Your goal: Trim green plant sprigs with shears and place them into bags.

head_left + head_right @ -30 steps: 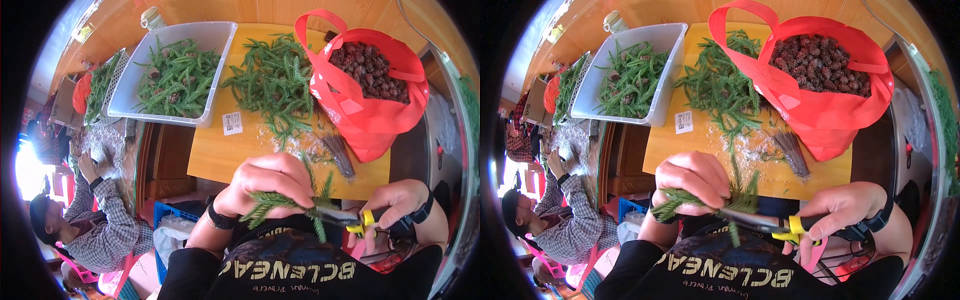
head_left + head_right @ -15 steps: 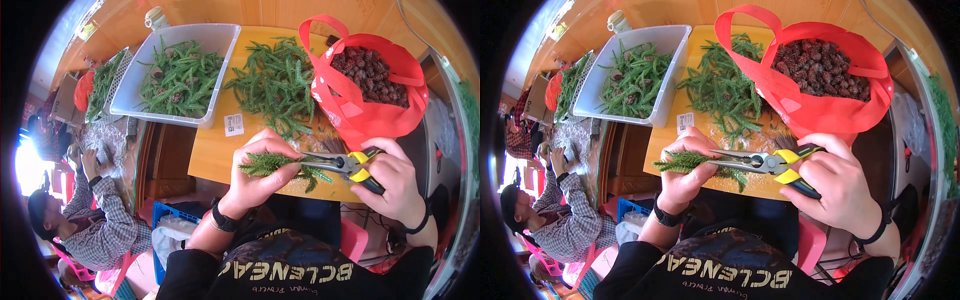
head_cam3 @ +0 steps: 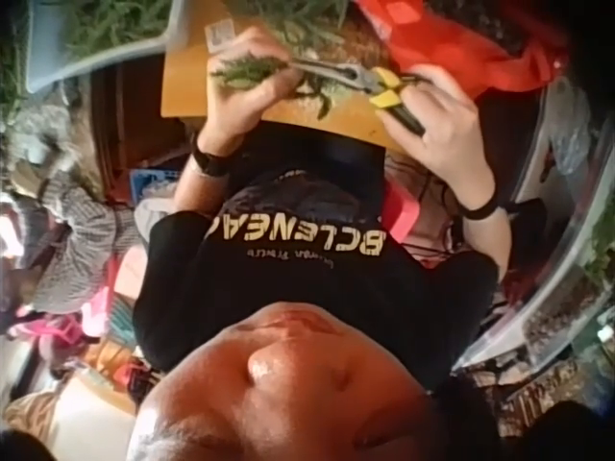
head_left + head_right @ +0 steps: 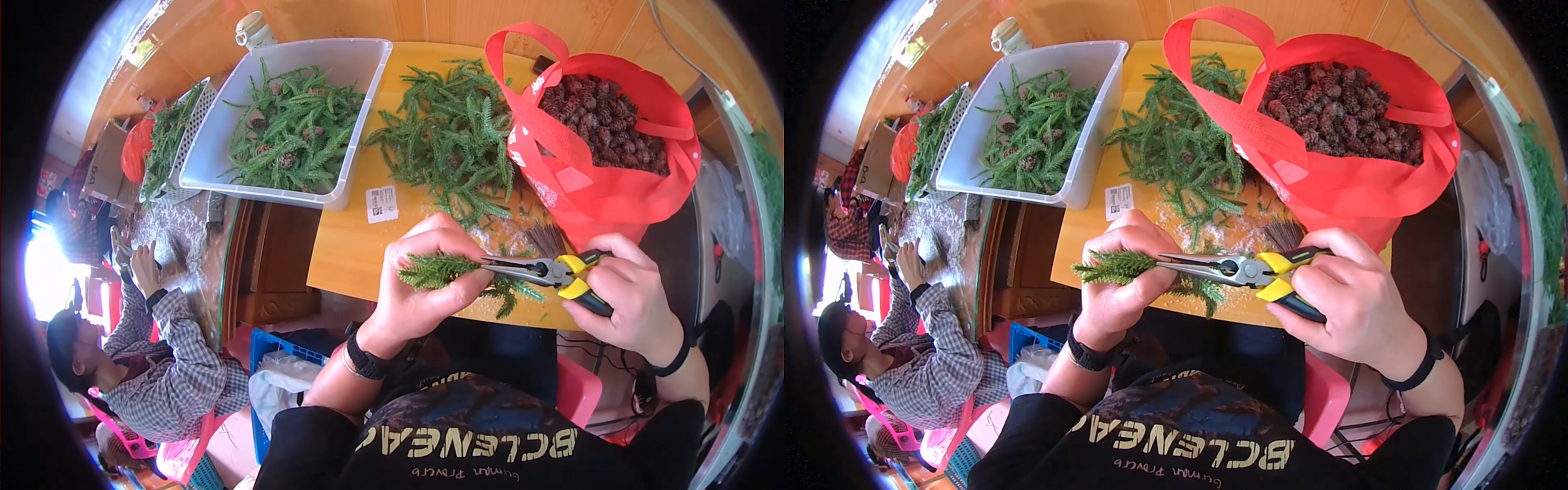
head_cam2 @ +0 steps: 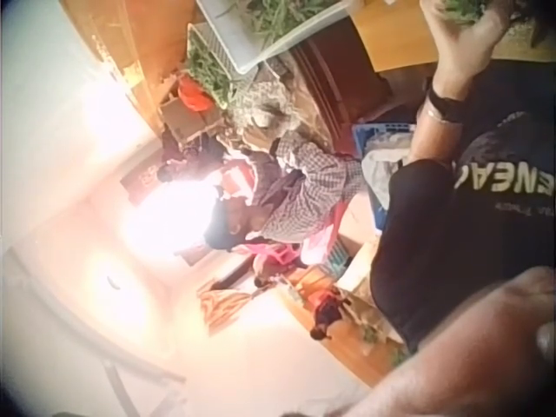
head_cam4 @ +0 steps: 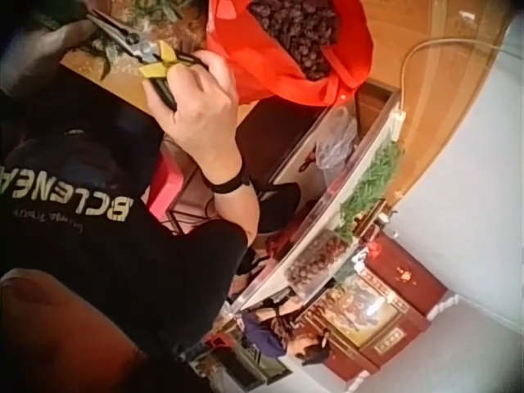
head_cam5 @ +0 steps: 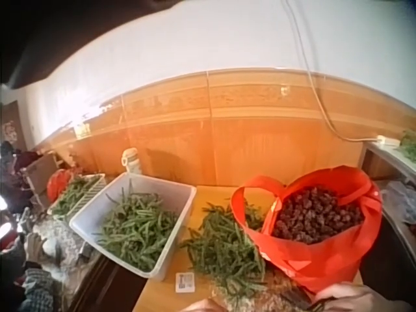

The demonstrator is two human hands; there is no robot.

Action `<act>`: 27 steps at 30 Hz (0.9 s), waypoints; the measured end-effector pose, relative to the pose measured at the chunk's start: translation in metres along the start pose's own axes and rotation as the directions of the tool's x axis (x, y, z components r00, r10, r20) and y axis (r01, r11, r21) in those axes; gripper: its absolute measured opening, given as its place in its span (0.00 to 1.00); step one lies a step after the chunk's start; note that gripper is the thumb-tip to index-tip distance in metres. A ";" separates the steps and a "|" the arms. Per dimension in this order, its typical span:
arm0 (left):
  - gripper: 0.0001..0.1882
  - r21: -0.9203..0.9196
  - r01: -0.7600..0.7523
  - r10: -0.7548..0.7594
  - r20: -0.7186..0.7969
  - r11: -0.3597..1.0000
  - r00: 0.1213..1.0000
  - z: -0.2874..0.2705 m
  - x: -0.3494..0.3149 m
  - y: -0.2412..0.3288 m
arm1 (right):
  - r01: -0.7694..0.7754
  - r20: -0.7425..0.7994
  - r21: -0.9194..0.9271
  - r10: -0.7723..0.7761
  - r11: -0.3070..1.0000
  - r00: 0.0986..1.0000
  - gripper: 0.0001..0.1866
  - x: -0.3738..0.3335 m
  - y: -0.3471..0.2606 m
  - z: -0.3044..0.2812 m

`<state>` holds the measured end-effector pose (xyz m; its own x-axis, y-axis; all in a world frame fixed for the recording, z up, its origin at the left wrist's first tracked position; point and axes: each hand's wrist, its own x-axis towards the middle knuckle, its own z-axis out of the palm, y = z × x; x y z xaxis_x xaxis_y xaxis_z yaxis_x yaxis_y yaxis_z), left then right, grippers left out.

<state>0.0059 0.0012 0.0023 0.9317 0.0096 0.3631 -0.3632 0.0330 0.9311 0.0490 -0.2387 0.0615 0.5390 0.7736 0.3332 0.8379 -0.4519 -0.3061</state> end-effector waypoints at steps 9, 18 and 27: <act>0.04 -0.041 0.041 -0.041 0.001 0.998 0.999 0.001 0.000 0.000 | 0.038 -0.035 0.047 -0.036 0.998 0.999 0.13 -0.002 0.002 0.004; 0.06 -0.101 0.060 -0.062 -0.016 0.993 0.998 0.003 -0.001 -0.002 | 0.049 -0.058 0.062 -0.045 0.997 0.997 0.13 -0.003 0.002 0.007; 0.06 -0.091 0.082 -0.084 -0.021 0.993 0.996 0.003 -0.001 -0.004 | 0.052 -0.083 0.058 -0.047 0.997 0.995 0.14 -0.003 0.001 0.011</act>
<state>0.0060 -0.0020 -0.0021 0.9587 0.0274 0.2831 -0.2842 0.1240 0.9507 0.0478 -0.2367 0.0507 0.5040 0.7545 0.4203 0.8585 -0.3846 -0.3391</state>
